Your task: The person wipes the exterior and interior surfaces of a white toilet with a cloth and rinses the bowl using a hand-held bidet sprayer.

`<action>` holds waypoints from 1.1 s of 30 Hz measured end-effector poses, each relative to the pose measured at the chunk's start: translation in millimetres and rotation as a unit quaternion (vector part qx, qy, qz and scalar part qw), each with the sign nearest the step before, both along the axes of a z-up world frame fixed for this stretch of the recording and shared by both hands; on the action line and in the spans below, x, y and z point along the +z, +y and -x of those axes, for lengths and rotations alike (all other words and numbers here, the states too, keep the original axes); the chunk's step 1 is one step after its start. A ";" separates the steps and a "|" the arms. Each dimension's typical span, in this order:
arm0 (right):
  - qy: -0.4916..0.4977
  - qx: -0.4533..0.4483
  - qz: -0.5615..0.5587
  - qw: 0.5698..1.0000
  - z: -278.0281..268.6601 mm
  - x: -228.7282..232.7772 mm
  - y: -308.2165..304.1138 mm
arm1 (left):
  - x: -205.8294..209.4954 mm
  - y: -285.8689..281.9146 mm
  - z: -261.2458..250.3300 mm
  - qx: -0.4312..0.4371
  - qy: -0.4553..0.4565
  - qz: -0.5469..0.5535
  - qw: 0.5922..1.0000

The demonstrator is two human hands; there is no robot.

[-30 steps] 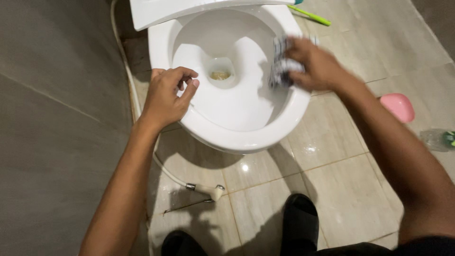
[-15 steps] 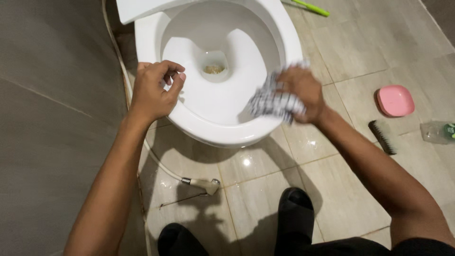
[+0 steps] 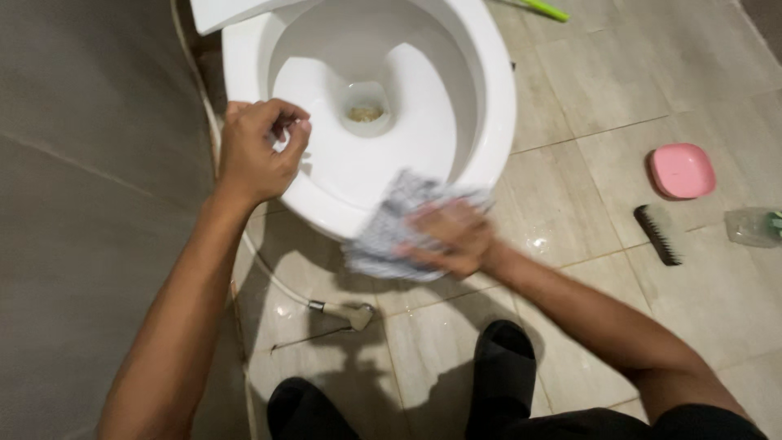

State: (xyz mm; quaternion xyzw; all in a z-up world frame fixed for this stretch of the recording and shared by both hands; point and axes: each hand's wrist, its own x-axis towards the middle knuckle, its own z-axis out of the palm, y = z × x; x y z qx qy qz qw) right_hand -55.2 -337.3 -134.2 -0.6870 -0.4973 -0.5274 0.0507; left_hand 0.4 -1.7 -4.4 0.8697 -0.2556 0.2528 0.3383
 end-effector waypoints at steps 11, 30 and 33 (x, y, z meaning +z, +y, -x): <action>0.113 -0.055 -0.073 0.989 25.0 44.6 27.1 | -5.5 -0.6 -4.0 0.009 -0.016 0.033 0.999; 0.516 0.030 0.118 0.848 -150.7 138.9 247.0 | -30.6 62.6 -29.7 0.053 -0.045 0.419 0.905; 0.430 0.034 0.137 0.892 -204.9 140.0 244.5 | -33.7 58.1 -34.4 0.037 -0.031 0.426 0.903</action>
